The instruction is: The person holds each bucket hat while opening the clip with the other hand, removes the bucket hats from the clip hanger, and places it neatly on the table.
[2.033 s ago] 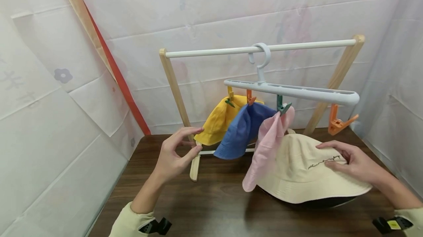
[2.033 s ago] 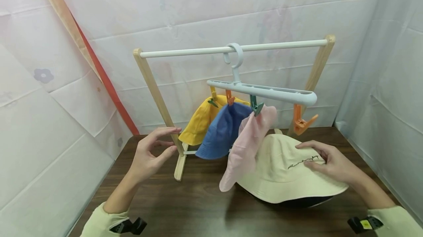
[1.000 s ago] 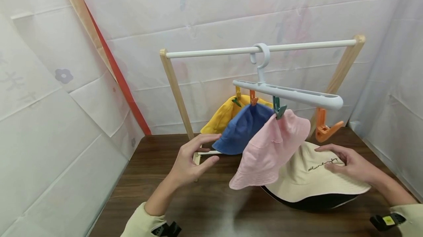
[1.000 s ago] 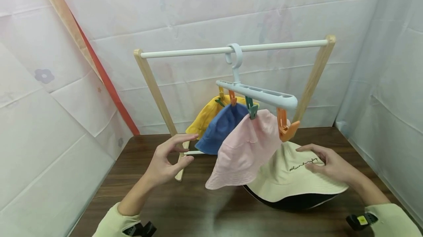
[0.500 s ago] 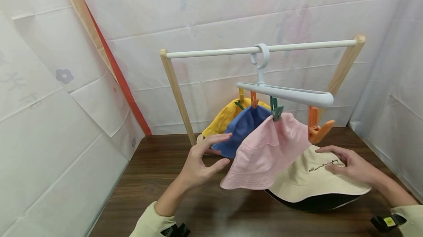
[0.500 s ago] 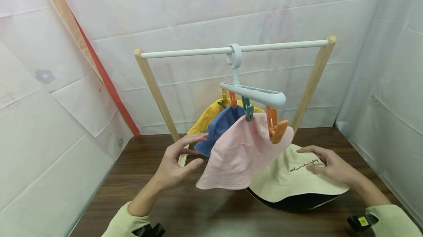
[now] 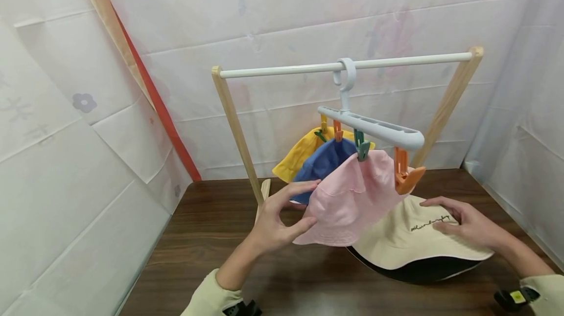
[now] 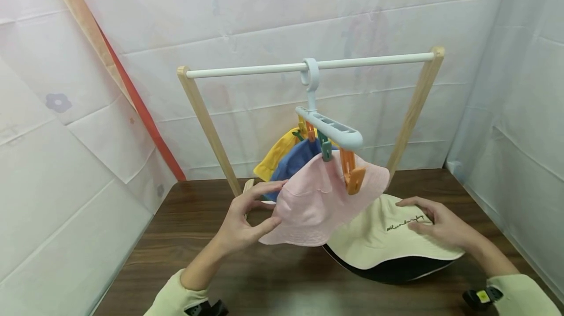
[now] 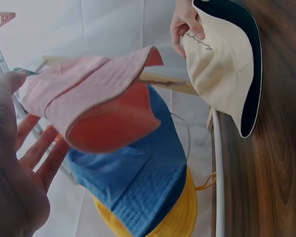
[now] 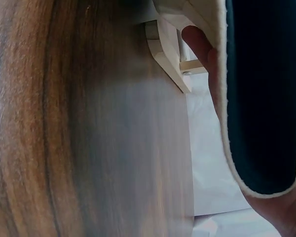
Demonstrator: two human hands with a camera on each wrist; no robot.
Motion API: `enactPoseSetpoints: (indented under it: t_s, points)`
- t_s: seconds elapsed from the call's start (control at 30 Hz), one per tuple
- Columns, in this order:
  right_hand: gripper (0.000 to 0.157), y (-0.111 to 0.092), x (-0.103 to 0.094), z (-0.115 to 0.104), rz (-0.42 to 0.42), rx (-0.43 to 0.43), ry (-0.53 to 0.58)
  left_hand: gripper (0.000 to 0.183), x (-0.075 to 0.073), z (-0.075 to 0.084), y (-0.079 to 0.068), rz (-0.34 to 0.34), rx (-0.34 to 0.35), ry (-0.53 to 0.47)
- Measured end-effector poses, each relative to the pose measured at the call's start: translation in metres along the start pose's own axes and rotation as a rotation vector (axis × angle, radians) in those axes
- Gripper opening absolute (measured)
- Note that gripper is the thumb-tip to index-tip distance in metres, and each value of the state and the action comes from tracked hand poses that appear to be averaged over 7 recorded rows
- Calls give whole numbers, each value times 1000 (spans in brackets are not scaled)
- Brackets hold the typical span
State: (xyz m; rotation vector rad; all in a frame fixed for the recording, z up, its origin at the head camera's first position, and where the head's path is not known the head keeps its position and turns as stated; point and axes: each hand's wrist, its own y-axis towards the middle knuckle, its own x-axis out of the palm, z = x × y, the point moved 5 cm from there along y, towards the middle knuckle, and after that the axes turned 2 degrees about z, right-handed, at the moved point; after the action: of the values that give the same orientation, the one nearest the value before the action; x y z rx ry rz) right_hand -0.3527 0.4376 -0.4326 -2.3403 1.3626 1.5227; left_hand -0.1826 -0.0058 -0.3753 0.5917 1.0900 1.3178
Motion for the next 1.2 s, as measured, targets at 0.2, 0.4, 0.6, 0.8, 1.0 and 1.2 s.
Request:
enactPoseSetpoints:
  t_s: [0.2, 0.4, 0.6, 0.8, 1.0, 1.2]
  points:
    - [49, -2, 2, 2, -23, 2, 21, 61, 3, -1, -2, 17, 38, 12]
    - [47, -4, 5, 6, -73, 6, 67, 59, 8, -1, -5, 17, 51, 21]
    - [47, -5, 4, 11, -57, 20, 13, 60, 10, 0, -5, 20, 74, 31]
    - [47, -4, 5, 17, -124, -44, 92, 57, 13, 2, -5, 12, 93, 48]
    - [45, -3, 2, 25, -188, -4, 112, 56, 15, 3, -4, -2, 124, 60]
    - [46, -1, 1, 30, -193, 39, 72, 55, 15, 3, -4, -9, 121, 69]
